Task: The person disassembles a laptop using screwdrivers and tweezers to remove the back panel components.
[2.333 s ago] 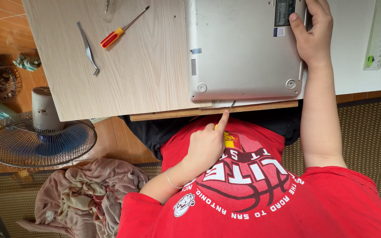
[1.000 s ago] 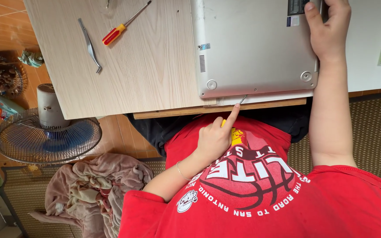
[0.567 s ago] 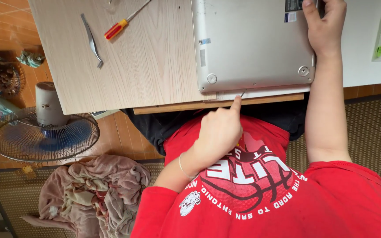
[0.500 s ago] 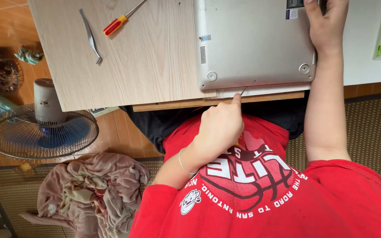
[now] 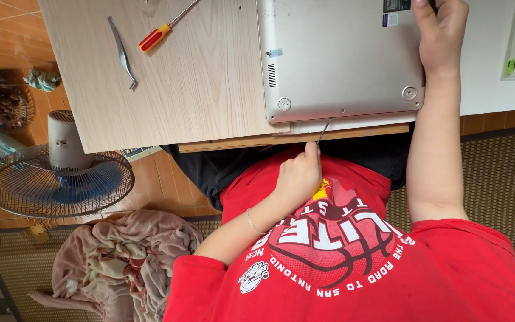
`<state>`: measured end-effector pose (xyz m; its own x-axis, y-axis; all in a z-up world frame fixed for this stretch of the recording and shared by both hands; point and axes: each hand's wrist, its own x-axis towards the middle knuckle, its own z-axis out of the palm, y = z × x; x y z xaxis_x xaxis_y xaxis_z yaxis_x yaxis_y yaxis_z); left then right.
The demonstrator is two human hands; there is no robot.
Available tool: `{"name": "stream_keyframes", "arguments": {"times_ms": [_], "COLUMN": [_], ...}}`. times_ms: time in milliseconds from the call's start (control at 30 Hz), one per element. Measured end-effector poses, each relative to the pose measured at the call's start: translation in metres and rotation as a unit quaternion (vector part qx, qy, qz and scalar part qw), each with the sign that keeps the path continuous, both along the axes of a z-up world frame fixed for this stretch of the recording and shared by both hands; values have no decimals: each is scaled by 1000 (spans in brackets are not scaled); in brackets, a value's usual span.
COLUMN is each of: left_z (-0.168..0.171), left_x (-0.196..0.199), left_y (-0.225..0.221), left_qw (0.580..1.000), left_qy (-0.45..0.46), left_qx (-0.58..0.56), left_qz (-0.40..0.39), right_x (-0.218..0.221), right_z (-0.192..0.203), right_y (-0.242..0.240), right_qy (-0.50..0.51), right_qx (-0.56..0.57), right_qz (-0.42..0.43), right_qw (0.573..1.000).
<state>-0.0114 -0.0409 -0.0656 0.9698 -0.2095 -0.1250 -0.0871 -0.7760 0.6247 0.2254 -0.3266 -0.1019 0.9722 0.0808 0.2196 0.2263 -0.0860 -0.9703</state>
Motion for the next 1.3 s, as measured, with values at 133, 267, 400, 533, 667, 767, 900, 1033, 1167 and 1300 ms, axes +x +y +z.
{"name": "stream_keyframes", "arguments": {"times_ms": [133, 267, 400, 533, 667, 767, 900, 1033, 1167, 1300], "left_z": [47, 46, 14, -17, 3, 19, 32, 33, 39, 48], "left_x": [20, 18, 9, 9, 21, 26, 30, 35, 35, 37], "left_y": [5, -2, -12, -10, -9, -8, -3, 0, 2, 5], "left_qw": [997, 996, 997, 999, 994, 993, 992, 994, 992, 992], "left_qy": [78, 57, 45, -27, -73, -59, -26, -6, -12, -23], "left_qx": [-20, 41, 53, 16, -77, -94, -121, -111, -124, -122], "left_qz": [-17, -48, -33, -7, 21, 33, 21, -1, -8, -2], "right_x": [-5, -6, -3, -5, -26, -60, -153, -213, -198, -181], "right_z": [4, 8, -12, -8, 45, 54, 54, 42, 50, 43], "right_y": [2, 5, -15, -12, 15, 14, 30, 66, 96, 97], "right_qy": [-12, -28, -7, 11, 1, -38, -29, 302, 377, 382], "right_qx": [0, 16, 6, 28, 26, 15, 17, 217, 297, 409], "right_qz": [-9, -17, -33, -39, -38, -39, -185, -96, -71, -42], "right_qw": [1000, 999, 999, 999, 999, 998, 982, 923, 874, 828]}}
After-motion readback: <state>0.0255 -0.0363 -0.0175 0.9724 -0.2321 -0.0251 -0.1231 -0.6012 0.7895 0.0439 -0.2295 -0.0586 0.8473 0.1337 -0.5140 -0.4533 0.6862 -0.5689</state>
